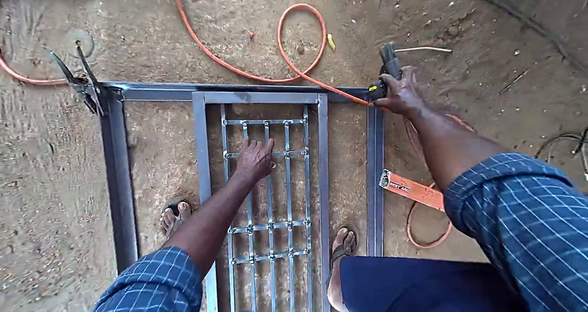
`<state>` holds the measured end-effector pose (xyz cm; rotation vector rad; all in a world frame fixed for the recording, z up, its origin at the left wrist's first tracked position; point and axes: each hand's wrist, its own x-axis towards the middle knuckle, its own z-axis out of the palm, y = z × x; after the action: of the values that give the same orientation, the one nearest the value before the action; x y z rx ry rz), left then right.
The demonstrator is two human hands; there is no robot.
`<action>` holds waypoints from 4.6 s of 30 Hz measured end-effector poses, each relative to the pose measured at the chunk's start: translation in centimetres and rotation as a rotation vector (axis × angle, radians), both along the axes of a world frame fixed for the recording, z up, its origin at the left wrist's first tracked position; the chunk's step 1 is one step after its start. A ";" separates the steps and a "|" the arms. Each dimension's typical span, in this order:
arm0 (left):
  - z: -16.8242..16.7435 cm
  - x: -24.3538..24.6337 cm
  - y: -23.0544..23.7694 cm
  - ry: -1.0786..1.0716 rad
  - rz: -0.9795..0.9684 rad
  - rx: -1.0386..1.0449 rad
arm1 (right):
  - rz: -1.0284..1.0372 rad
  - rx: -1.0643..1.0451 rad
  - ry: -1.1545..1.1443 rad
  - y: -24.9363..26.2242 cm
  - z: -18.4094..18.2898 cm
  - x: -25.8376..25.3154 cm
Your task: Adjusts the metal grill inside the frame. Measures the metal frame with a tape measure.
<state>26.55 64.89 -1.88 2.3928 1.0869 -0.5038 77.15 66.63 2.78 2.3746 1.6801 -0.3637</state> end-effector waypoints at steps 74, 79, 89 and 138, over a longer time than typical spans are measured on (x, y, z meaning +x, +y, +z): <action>-1.6 3.1 0.8 0.136 0.093 -0.064 | 0.461 -0.157 0.665 1.7 -1.7 -20.9; -1.7 3.1 0.8 0.142 0.090 -0.075 | -0.254 -0.344 1.288 2.4 -1.3 -20.2; -1.8 3.3 1.0 0.156 0.086 -0.085 | 0.934 -0.165 0.309 0.3 -2.5 -23.0; -0.6 3.2 0.5 0.124 0.143 -0.095 | 0.651 -0.003 0.248 -12.6 2.4 1.0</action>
<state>29.72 65.41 -2.48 2.2076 1.2478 -0.6465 78.11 53.98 5.17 1.6866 2.4232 -0.5458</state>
